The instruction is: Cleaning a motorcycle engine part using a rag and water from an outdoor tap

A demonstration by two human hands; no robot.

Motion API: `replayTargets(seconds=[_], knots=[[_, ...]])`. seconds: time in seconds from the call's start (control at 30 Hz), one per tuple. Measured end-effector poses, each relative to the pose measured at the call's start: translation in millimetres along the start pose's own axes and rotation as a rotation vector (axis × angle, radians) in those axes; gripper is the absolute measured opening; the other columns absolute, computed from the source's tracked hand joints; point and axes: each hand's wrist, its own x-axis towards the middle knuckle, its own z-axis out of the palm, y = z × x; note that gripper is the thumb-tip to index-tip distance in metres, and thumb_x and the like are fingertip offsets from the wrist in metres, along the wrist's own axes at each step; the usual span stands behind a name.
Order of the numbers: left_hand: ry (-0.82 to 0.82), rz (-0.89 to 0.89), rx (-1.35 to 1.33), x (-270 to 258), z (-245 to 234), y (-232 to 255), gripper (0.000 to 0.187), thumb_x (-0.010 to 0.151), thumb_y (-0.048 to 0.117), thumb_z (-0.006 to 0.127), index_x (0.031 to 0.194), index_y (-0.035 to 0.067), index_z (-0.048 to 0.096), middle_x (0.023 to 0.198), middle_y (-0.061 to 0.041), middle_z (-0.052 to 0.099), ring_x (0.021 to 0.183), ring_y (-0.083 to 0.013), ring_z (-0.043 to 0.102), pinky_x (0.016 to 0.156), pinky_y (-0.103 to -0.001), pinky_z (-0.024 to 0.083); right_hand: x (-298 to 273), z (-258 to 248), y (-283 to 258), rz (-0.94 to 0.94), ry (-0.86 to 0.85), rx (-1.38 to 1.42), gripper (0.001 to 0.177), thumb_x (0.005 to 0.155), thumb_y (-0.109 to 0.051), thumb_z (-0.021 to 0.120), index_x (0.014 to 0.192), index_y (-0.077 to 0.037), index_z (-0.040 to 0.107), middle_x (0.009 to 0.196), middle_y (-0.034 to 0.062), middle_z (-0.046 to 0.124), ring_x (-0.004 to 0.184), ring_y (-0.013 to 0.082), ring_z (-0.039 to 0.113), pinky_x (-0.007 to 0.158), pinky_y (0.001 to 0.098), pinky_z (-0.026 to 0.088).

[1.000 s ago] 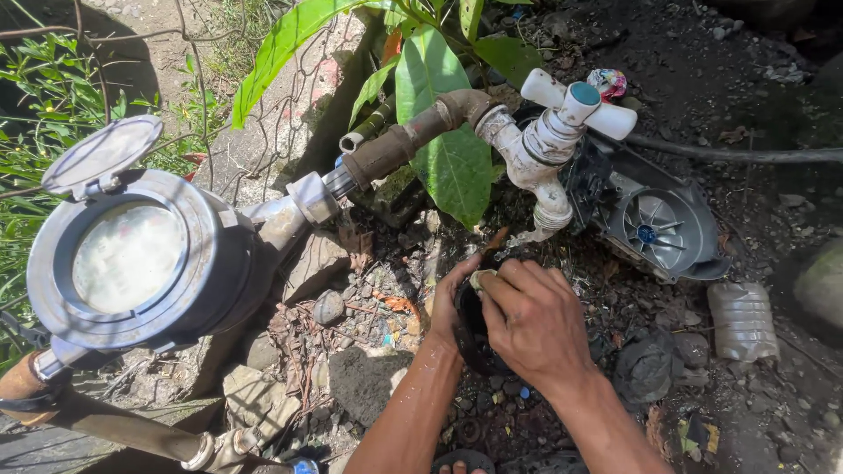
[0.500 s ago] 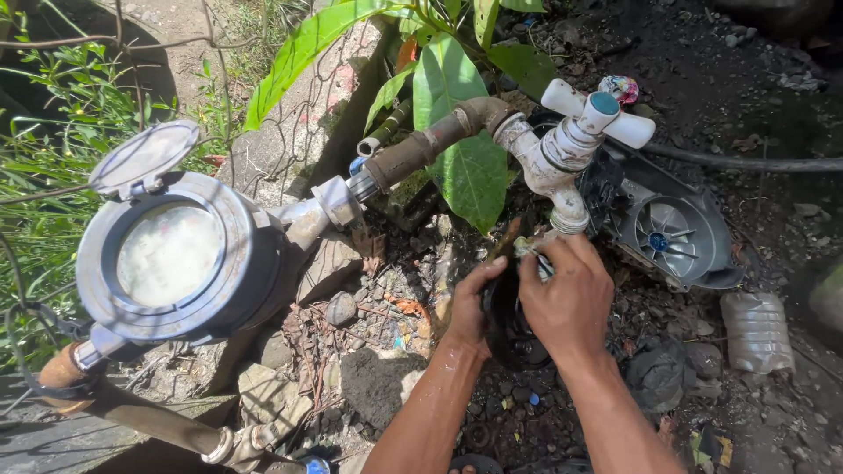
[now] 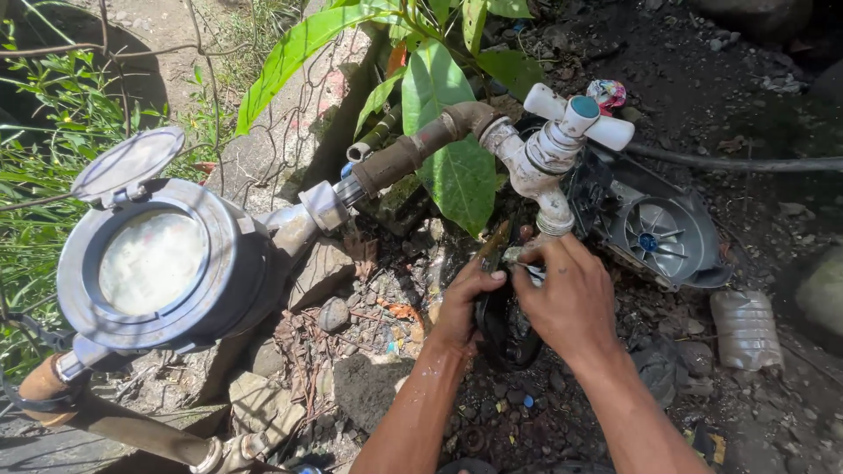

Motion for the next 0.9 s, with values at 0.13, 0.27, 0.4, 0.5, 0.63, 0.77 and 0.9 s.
replayTargets(seconds=[0.13, 0.27, 0.4, 0.5, 0.63, 0.77, 0.9], knots=[[-0.075, 0.051, -0.082, -5.9, 21.1, 11.1, 0.069, 0.074, 0.006, 0.063, 0.144, 0.005, 0.06, 0.127, -0.026, 0.065, 0.109, -0.0363, 0.067, 0.099, -0.046, 0.056, -5.8, -0.3, -7.5, 0.11, 0.009, 0.159, 0.01, 0.088, -0.005, 0.067, 0.098, -0.003, 0.065, 0.095, 0.0171, 0.063, 0.099, 0.0468, 0.068, 0.082, 0.0658, 0.056], [-0.012, -0.007, -0.145, -2.8, 4.5, 6.5, 0.071, 0.072, 0.005, 0.06, 0.143, 0.006, 0.061, 0.127, -0.023, 0.066, 0.109, -0.0362, 0.068, 0.096, -0.048, 0.058, -12.0, 0.2, 24.0, 0.393, 0.085, 0.468, 0.015, 0.089, -0.007, 0.076, 0.102, -0.005, 0.07, 0.093, 0.0157, 0.07, 0.093, 0.0304, 0.071, 0.077, 0.0518, 0.056], [0.023, -0.041, -0.178, 47.8, -68.9, -40.7, 0.073, 0.062, -0.002, 0.061, 0.135, 0.003, 0.066, 0.129, -0.033, 0.064, 0.106, -0.0464, 0.068, 0.096, -0.055, 0.057, -12.4, -5.7, 13.5, 0.363, 0.045, 0.303, 0.019, 0.078, -0.018, 0.088, 0.094, -0.022, 0.081, 0.091, 0.0065, 0.079, 0.095, 0.0279, 0.076, 0.081, 0.0435, 0.059], [-0.043, -0.04, -0.086, 34.6, -39.9, -21.4, 0.078, 0.059, -0.002, 0.06, 0.137, 0.004, 0.065, 0.129, -0.026, 0.067, 0.108, -0.0402, 0.068, 0.098, -0.049, 0.056, -6.9, -15.9, 2.4, 0.292, -0.127, 0.373, 0.018, 0.091, -0.012, 0.074, 0.107, -0.008, 0.079, 0.094, 0.0248, 0.076, 0.103, 0.0504, 0.071, 0.086, 0.0668, 0.057], [-0.099, 0.004, 0.052, -1.0, -10.7, -2.8, 0.078, 0.059, -0.003, 0.062, 0.137, 0.003, 0.065, 0.123, -0.017, 0.07, 0.11, -0.029, 0.067, 0.097, -0.04, 0.055, 2.2, -3.4, 17.4, 0.265, 0.12, 0.293, 0.014, 0.092, -0.015, 0.077, 0.106, -0.015, 0.078, 0.098, 0.0149, 0.076, 0.101, 0.037, 0.073, 0.085, 0.0543, 0.058], [-0.187, 0.048, 0.092, 18.9, -42.0, -32.7, 0.075, 0.062, -0.008, 0.06, 0.136, 0.0, 0.066, 0.119, -0.021, 0.071, 0.107, -0.0318, 0.069, 0.094, -0.041, 0.058, 10.4, 3.2, 0.6, 0.11, -0.03, 0.146, 0.014, 0.095, -0.015, 0.068, 0.104, -0.01, 0.079, 0.097, 0.0159, 0.074, 0.106, 0.0423, 0.07, 0.091, 0.0601, 0.057], [-0.175, 0.044, 0.11, 12.4, -38.0, -24.5, 0.078, 0.06, -0.008, 0.06, 0.136, 0.0, 0.066, 0.119, -0.021, 0.072, 0.103, -0.03, 0.07, 0.087, -0.039, 0.06, 20.0, 5.4, 20.2, 0.195, -0.1, 0.077, 0.014, 0.09, -0.025, 0.07, 0.099, -0.023, 0.081, 0.099, 0.0164, 0.074, 0.097, 0.0485, 0.069, 0.082, 0.064, 0.057]])
